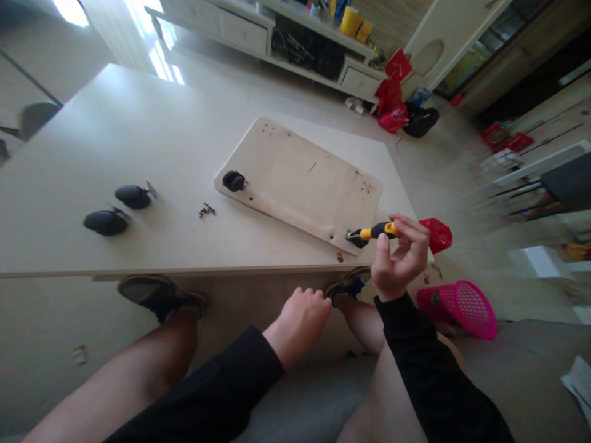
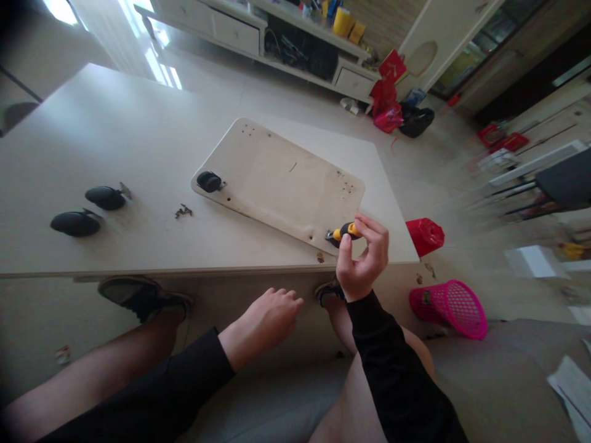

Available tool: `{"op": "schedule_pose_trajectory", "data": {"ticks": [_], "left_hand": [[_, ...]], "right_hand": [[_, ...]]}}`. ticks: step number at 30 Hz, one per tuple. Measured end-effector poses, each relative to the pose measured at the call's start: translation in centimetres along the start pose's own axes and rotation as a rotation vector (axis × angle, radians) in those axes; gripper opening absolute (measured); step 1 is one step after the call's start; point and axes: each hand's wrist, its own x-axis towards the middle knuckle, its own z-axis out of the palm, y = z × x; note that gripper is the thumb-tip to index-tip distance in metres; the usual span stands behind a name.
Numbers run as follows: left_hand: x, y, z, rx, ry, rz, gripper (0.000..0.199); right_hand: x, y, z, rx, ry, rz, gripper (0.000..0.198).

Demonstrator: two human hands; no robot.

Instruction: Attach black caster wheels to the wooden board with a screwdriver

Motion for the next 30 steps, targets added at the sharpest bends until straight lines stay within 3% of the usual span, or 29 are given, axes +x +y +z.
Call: {"op": "schedule_pose_trajectory", "data": {"ticks": [4, 30], "left_hand": [[0.08, -0.05, 0.09, 0.001, 0.013, -0.001, 0.023], [-0.13, 0.06, -0.16, -0.002, 0.001, -0.002, 0.025]], "right_hand": [[-0.22, 0.12, -0.03, 0.094, -0.03, 0.035, 0.042], [-0.13, 0.1, -0.05, -0.05, 0.029, -0.002, 0.034]]}}
